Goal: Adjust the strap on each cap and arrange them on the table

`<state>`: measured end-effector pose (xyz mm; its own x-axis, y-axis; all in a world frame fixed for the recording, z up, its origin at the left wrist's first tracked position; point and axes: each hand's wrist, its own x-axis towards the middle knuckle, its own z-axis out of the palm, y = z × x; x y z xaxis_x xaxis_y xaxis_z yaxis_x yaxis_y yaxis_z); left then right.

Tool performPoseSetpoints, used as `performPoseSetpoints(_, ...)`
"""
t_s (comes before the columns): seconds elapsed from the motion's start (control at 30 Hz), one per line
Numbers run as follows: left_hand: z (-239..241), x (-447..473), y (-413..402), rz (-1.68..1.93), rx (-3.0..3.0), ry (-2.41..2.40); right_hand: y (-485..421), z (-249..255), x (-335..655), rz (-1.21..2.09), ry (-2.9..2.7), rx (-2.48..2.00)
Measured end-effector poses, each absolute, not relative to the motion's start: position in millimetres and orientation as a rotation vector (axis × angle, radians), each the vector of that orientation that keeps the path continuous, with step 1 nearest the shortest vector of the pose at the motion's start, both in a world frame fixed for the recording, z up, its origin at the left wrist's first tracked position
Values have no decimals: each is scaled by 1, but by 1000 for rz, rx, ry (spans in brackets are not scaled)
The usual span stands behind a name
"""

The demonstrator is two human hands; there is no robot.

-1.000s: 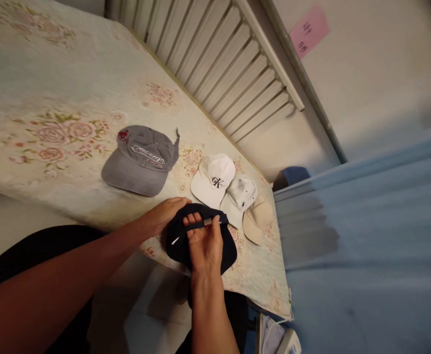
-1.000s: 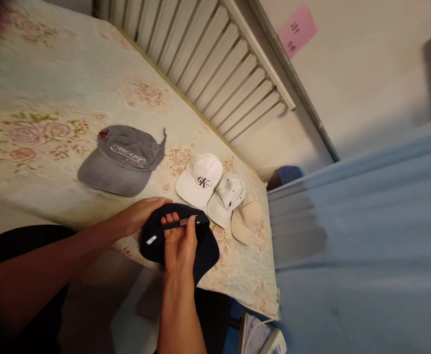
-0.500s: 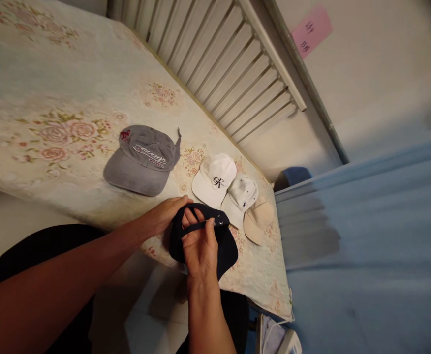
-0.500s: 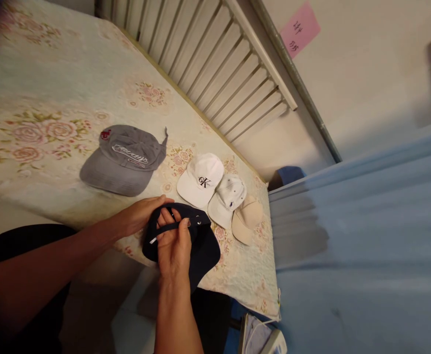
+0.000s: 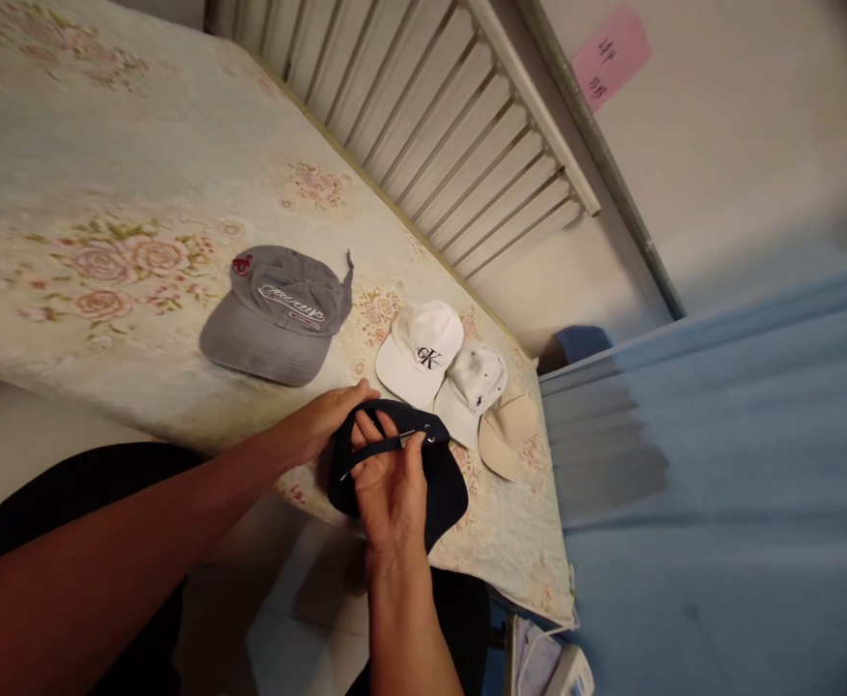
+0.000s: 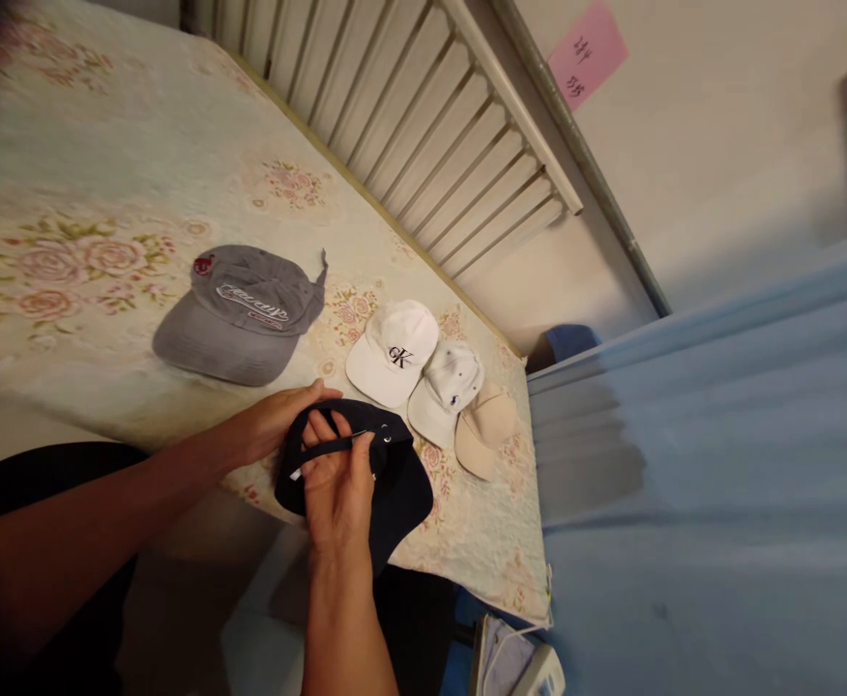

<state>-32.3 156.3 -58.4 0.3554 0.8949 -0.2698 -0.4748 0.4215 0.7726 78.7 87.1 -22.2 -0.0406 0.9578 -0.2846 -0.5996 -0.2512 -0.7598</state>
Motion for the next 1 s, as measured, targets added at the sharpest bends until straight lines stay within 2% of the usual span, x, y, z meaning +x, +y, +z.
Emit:
performPoseSetpoints(0.67, -50, -37, 153, 787, 764, 605, 86, -22, 79, 1573, -561, -957)
performPoseSetpoints(1.0, -50, -37, 155, 795, 937, 763, 86, -23, 89, 1551, -514, -960)
